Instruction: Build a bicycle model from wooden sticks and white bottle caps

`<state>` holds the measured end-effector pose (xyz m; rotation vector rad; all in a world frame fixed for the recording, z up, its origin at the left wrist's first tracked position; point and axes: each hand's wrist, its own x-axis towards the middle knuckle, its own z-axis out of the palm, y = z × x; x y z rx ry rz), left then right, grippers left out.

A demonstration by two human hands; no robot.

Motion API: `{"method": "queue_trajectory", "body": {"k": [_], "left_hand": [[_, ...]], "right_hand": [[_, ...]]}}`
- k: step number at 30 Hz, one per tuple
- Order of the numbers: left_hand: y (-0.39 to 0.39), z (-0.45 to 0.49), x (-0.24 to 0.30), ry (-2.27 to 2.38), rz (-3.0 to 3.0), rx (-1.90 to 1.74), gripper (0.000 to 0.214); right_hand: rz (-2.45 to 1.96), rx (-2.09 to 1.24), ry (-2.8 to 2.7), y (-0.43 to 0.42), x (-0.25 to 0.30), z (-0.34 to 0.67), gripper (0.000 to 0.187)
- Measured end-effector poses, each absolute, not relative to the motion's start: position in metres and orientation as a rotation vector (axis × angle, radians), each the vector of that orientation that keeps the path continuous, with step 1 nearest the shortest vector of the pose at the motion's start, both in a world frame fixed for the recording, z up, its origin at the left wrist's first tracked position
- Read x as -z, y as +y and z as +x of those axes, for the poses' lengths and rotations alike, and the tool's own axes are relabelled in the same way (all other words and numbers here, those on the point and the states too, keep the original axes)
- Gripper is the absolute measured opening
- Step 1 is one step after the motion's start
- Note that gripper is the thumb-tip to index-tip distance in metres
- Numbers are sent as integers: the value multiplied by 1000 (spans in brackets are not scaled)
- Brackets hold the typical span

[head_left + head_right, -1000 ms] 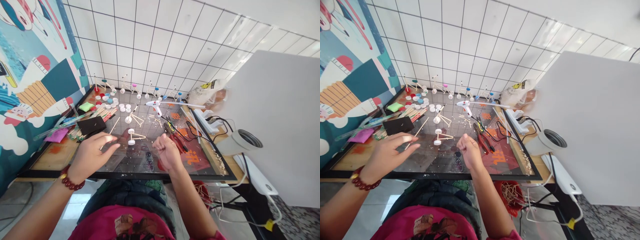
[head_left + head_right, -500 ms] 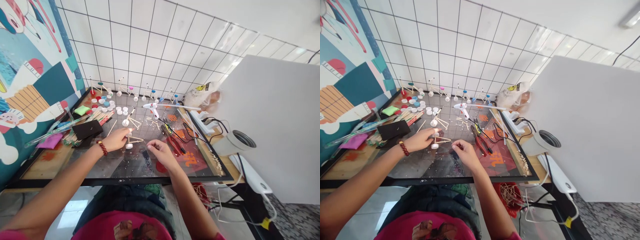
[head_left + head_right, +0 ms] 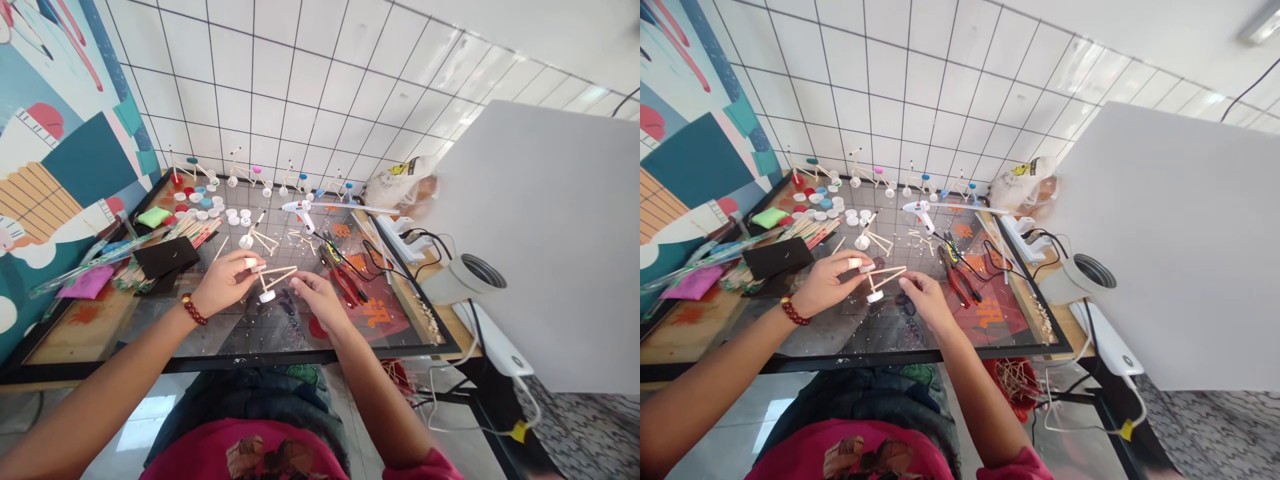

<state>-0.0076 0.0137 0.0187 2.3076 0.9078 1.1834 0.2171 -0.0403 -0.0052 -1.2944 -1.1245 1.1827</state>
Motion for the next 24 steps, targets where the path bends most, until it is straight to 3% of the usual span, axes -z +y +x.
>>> {"method": "queue_trajectory", "body": {"k": [7, 12, 18, 24], "left_hand": [[0, 2, -20, 861, 2258, -1261, 20], [-2, 9, -10, 923, 1540, -1046, 62], [-4, 15, -12, 836, 1176, -757, 29], [-5, 15, -13, 833, 1319, -785, 25]], "right_hand": [[-1149, -1331, -1080, -41, -2, 198, 32], [-1120, -1253, -1050, -40, 1, 195, 27], [-1122, -1193, -1020, -39, 1, 194, 22], [-1106, -1219, -1042, -41, 1, 193, 21]]}}
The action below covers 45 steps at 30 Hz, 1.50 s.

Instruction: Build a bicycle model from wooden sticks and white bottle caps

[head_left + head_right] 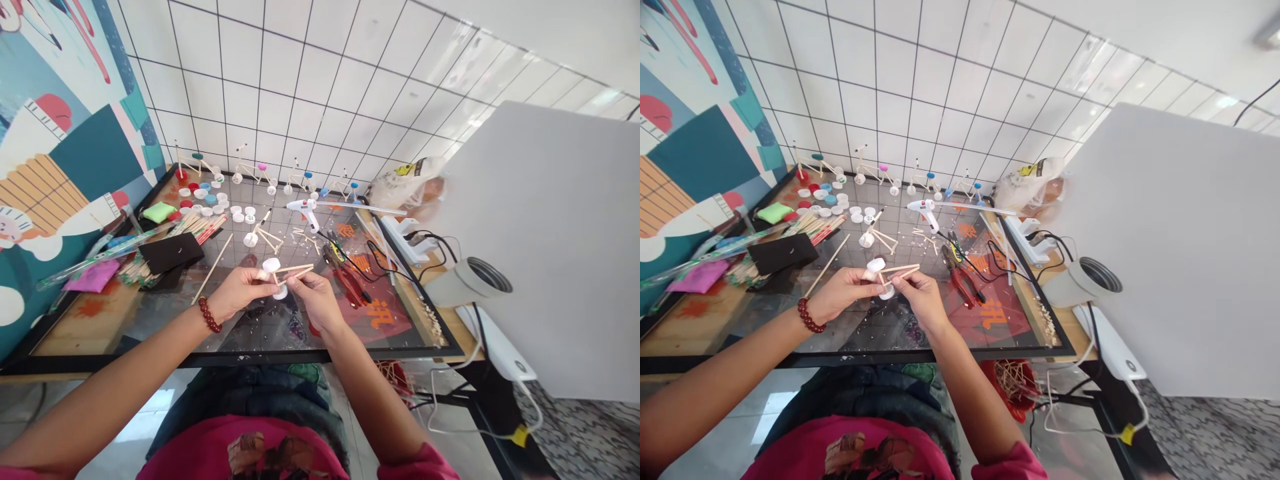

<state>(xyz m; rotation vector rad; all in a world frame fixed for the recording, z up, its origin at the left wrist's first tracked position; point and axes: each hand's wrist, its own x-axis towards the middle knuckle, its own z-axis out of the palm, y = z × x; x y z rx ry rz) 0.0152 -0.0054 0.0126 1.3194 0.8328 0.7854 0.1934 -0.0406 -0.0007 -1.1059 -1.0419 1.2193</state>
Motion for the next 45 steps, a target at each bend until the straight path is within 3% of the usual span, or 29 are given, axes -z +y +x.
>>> {"method": "queue_trajectory", "body": {"k": [8, 12, 14, 21, 33, 39, 45], "left_hand": [[-4, 14, -7, 844, 1301, -776, 27], [-2, 12, -6, 771, 1189, -835, 64], [-1, 11, -7, 788, 1213, -904, 71], [-3, 13, -4, 964, 1358, -876, 41], [8, 15, 0, 971, 1307, -1064, 44], [12, 14, 4, 1044, 1328, -1069, 31], [10, 17, -4, 1017, 1113, -1075, 35]], "right_hand": [[-1072, -1277, -1058, -40, 4, 192, 29], [-1106, -1213, -1110, -37, 4, 200, 29], [-1181, -1145, -1248, -34, 2, 205, 26], [-1346, -702, -1726, -19, -14, 209, 10], [-1481, -159, -2258, -6, -24, 200, 25], [-1394, -127, -2179, -6, -13, 191, 24], [-1372, -403, -2039, -8, -12, 183, 10]]}}
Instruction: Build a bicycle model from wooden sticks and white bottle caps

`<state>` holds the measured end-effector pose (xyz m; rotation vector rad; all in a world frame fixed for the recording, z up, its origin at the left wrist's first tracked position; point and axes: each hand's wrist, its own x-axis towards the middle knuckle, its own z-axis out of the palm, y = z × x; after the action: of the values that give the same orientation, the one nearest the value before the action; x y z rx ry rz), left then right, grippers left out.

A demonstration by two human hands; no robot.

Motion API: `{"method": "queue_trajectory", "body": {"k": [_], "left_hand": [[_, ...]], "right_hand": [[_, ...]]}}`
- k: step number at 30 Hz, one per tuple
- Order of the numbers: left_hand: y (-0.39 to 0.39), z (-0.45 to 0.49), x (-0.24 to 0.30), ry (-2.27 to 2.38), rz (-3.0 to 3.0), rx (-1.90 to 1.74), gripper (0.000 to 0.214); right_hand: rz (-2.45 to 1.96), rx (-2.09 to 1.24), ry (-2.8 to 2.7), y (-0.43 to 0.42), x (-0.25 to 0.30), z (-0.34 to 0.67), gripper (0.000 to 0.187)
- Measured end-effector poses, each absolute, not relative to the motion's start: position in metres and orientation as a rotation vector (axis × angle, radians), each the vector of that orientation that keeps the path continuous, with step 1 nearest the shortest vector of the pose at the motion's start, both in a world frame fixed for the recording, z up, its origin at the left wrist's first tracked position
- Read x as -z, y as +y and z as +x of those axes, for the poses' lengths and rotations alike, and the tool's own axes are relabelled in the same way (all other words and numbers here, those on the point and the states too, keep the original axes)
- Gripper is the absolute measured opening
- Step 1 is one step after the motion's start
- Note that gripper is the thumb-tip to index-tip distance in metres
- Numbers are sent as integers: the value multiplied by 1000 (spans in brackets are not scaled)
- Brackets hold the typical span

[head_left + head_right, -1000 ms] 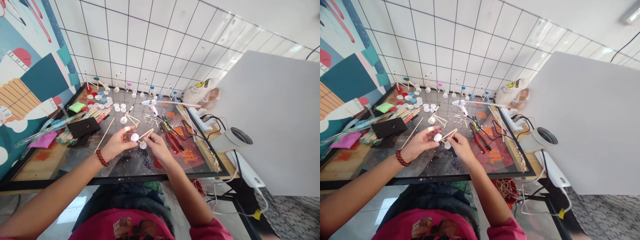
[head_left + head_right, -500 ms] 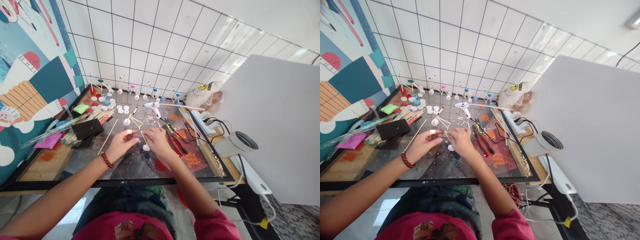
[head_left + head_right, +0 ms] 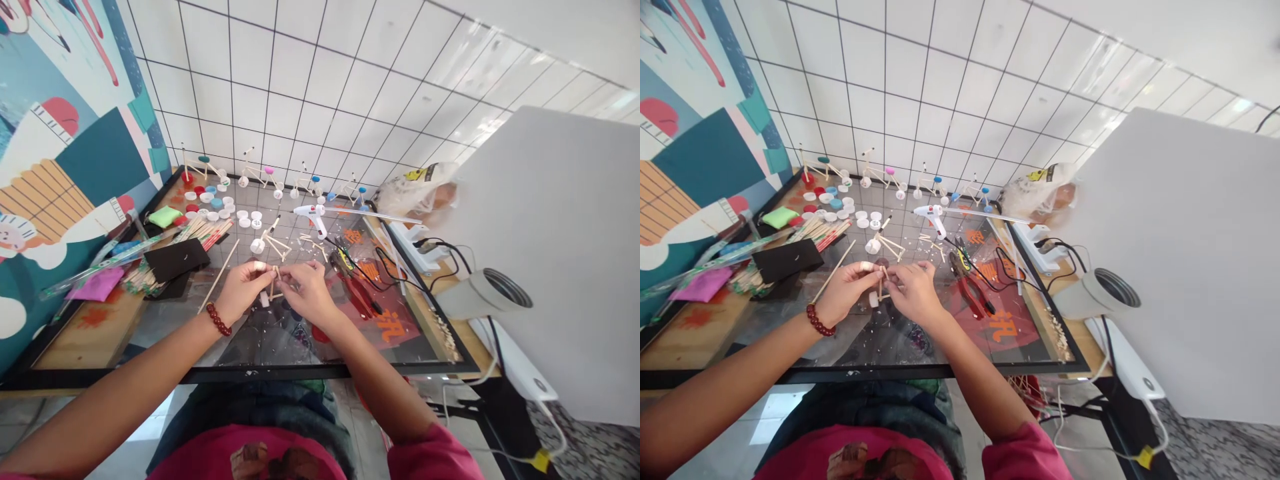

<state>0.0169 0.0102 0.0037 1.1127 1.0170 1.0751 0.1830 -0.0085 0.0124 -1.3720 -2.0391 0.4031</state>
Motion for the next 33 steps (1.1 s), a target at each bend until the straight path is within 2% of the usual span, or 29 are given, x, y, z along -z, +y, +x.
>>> {"method": "queue_trajectory", "body": {"k": [2, 6, 12, 17, 22, 24, 29, 33], "left_hand": [[10, 17, -7, 999, 1077, -1064, 37], [13, 15, -10, 970, 1013, -1074, 42], [14, 16, 1, 928, 1176, -961, 39], [7, 14, 9, 895, 1751, -966, 17], [1, 10, 8, 840, 2060, -975, 19], [2, 9, 7, 856, 2073, -1020, 18], [9, 7, 4, 1000, 1959, -1224, 15], [14, 5, 3, 1074, 1716, -1245, 17]], "right_hand": [[-1329, -577, -1929, -6, -11, 185, 14], [-1318, -810, -1511, 16, -5, 214, 33], [-1682, -511, -1344, 88, -5, 276, 60], [-1958, -415, -1428, 148, -13, 285, 55], [-1944, -447, -1504, 177, -10, 275, 26], [-1934, -432, -1516, 182, -12, 272, 21], [-1868, -281, -1447, 165, -27, 274, 31], [-1458, -333, -1381, 107, -38, 276, 42]]}}
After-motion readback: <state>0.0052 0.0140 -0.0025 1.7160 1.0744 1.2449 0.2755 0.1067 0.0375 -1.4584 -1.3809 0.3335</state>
